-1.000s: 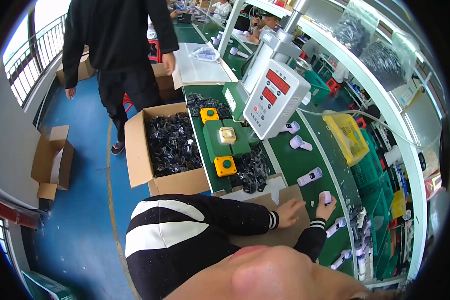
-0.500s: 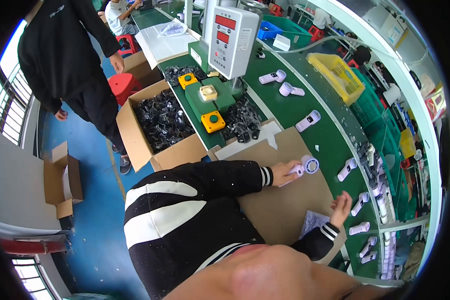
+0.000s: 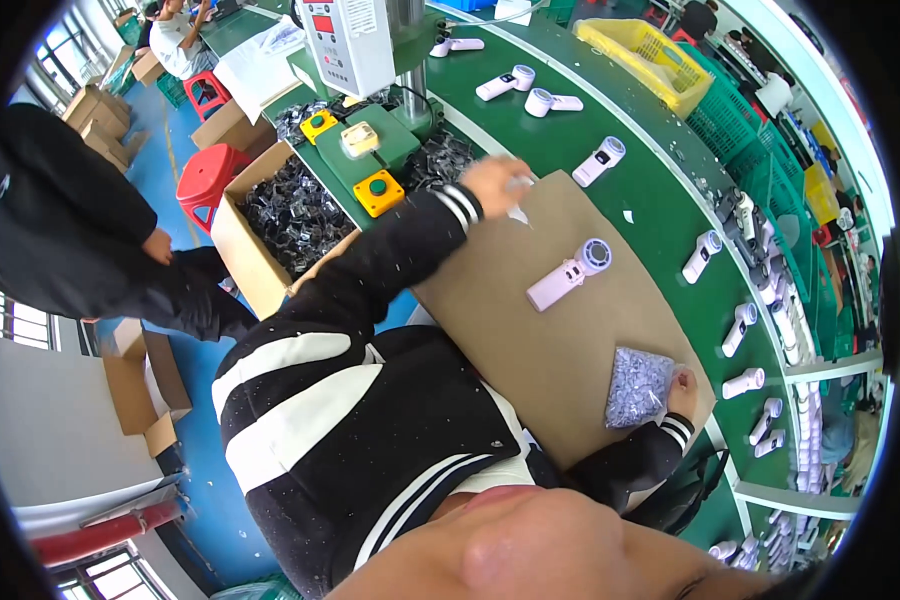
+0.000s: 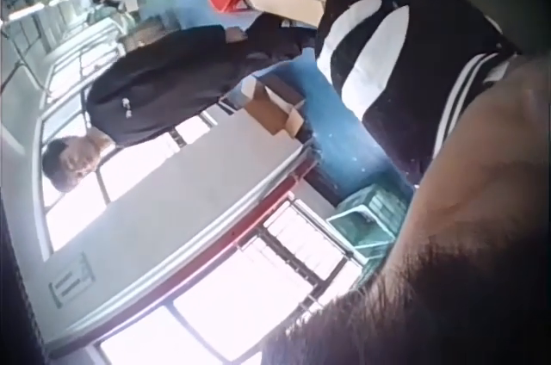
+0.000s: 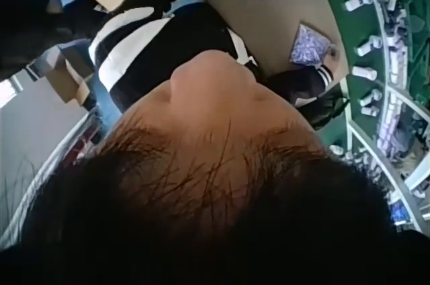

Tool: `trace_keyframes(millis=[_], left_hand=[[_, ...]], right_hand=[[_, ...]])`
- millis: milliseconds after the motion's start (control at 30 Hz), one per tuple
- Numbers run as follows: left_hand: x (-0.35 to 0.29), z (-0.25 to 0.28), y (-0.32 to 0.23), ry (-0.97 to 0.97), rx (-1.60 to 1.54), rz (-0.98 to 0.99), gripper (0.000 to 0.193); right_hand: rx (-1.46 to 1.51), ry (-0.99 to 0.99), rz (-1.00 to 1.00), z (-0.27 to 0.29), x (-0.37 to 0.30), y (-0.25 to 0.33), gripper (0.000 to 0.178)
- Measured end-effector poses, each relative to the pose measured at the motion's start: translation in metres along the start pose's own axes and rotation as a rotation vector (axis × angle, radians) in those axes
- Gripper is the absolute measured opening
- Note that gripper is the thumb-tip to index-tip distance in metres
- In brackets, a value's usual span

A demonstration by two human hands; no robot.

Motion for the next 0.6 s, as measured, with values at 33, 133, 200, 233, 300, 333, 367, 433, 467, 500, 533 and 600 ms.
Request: trace_keyframes(millis=[33, 133, 200, 233, 300, 333, 367, 433, 467, 500, 533, 600], left_hand=[[0.008, 0.012, 0.019, 0.069, 0.039, 0.093, 0.030], [0.008, 0.035, 0.092, 0.254, 0.315, 0.302, 0.028], [0.022, 0.016, 0.109, 0.382, 0.450, 0.238, 0.029], [0.019, 0.012, 0.116, 0.496, 0.599, 0.203, 0.029], [0.012, 0.010, 0.126, 0.515, 0.579, 0.207, 0.029], [0.009, 0.008, 0.131, 0.536, 0.556, 0.211, 0.029], [0.008, 0.010, 0.136, 0.556, 0.538, 0.216, 0.029], [0.009, 0.013, 0.140, 0.578, 0.525, 0.225, 0.029], [0.007, 0.013, 0.139, 0.582, 0.508, 0.232, 0.027], [0.009, 0.015, 0.134, 0.579, 0.492, 0.233, 0.026], [0.010, 0.016, 0.130, 0.576, 0.476, 0.236, 0.025], [0.013, 0.023, 0.122, 0.567, 0.465, 0.246, 0.024]], right_hand=[[-0.022, -0.070, 0.034, -0.001, -0.003, -0.001, 0.022], [-0.053, -0.104, 0.093, -0.024, 0.014, -0.006, 0.022], [-0.090, -0.106, 0.030, -0.028, 0.019, -0.039, 0.022], [-0.106, -0.098, 0.016, -0.030, 0.023, -0.042, 0.022], [-0.115, -0.106, 0.010, -0.027, 0.022, -0.043, 0.021], [-0.125, -0.114, 0.002, -0.022, 0.018, -0.041, 0.020], [-0.131, -0.119, -0.004, -0.018, 0.012, -0.033, 0.020], [-0.145, -0.120, -0.010, -0.013, 0.001, -0.012, 0.018], [-0.152, -0.114, -0.010, -0.013, -0.003, -0.002, 0.017], [-0.157, -0.116, -0.009, -0.011, -0.005, 0.009, 0.016], [-0.163, -0.116, -0.007, -0.009, -0.006, 0.018, 0.015], [-0.165, -0.116, 0.005, -0.008, -0.004, 0.028, 0.014]])
Point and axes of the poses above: each hand's wrist, its own x-axis towards the middle knuckle, its own z-axis out of the back of the hand, y = z × x, the point moved 7 cm from there along x, towards the middle knuckle, and after that the axes turned 11 degrees about -z, right-handed, at the moved point
